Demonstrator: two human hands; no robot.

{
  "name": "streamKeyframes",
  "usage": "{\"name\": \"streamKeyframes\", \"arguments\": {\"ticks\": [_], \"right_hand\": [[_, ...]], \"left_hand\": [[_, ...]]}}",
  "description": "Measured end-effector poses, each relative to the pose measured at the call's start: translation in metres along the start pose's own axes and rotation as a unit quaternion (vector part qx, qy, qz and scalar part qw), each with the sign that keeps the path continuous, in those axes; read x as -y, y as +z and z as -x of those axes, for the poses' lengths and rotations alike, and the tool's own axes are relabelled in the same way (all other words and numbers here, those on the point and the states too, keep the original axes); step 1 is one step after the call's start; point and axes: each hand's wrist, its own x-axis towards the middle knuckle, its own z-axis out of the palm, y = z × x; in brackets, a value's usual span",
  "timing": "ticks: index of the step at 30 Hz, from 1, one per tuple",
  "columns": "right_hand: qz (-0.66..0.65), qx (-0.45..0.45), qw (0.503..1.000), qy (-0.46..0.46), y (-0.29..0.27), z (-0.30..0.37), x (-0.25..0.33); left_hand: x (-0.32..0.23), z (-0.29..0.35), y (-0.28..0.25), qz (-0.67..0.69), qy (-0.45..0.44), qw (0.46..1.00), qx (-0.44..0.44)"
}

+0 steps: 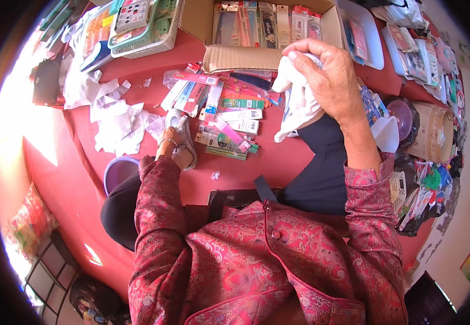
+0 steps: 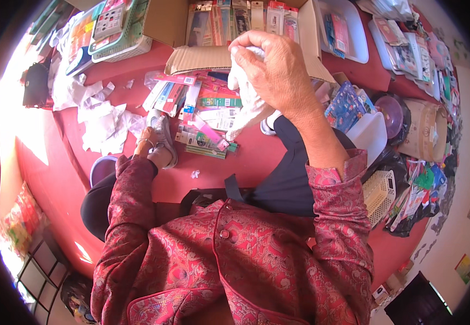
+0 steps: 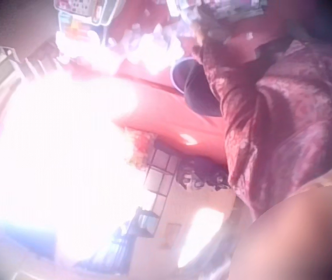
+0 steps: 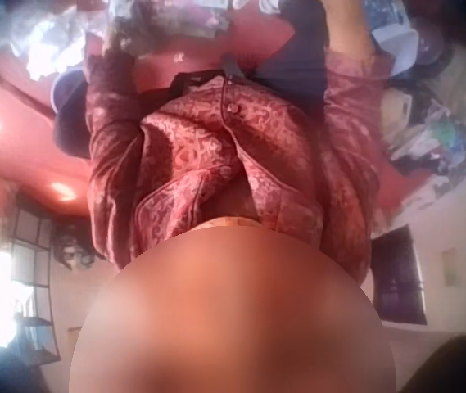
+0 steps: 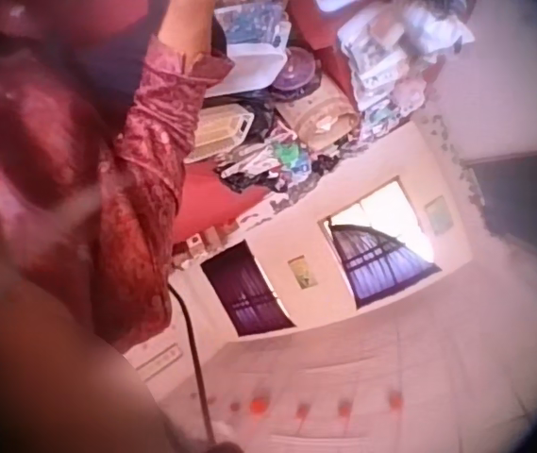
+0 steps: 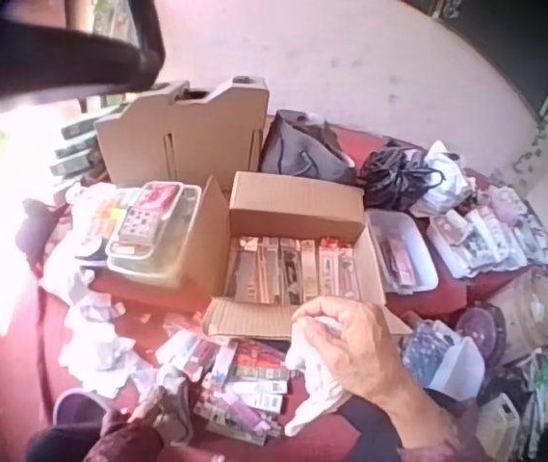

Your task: The person sits on the floor and wipes various small packaged items, such as boxes and tubes, with a white cloth. They pick up each item, wipe it down, and place it into a cardboard box.

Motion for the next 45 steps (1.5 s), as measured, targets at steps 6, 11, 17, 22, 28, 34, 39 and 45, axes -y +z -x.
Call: {"name": "streamKeyframes", "arguments": {"ticks": [6, 11, 17, 22, 28, 34, 39, 45], "right_hand": [[-0.028, 0.021, 0.999, -0.004, 0.002, 0.005, 0.005], [-0.071, 0.034, 0.997, 0.013, -0.002, 0.012, 0.014], [-0.135, 0.054, 0.989, 0.012, -0.003, 0.018, 0.011], [-0.196, 0.155, 0.968, 0.023, 0.006, 0.016, 0.0], [-0.181, 0.34, 0.923, -0.021, 0.015, 0.019, 0.023], [-0.151, 0.197, 0.968, -0.025, 0.022, 0.024, 0.028], [0.195, -0.013, 0.97, -0.147, 0.018, 0.015, 0.033], [0.21, -0.031, 0.914, -0.345, 0.052, 0.004, 0.052]], "left_hand": [[0.02, -0.003, -0.023, 0.128, -0.014, 0.985, -0.116], [0.036, 0.007, -0.108, 0.405, 0.011, 0.894, -0.194], [0.021, 0.114, -0.213, 0.621, 0.129, 0.771, -0.051], [-0.022, 0.178, -0.232, 0.661, 0.225, 0.716, 0.003], [-0.082, 0.21, -0.229, 0.666, 0.33, 0.667, 0.051], [-0.122, 0.191, -0.226, 0.789, 0.221, 0.573, 0.007], [-0.194, 0.213, -0.209, 0.805, 0.133, 0.578, -0.012], [-0.153, 0.226, -0.247, 0.68, 0.298, 0.668, -0.055]]}}
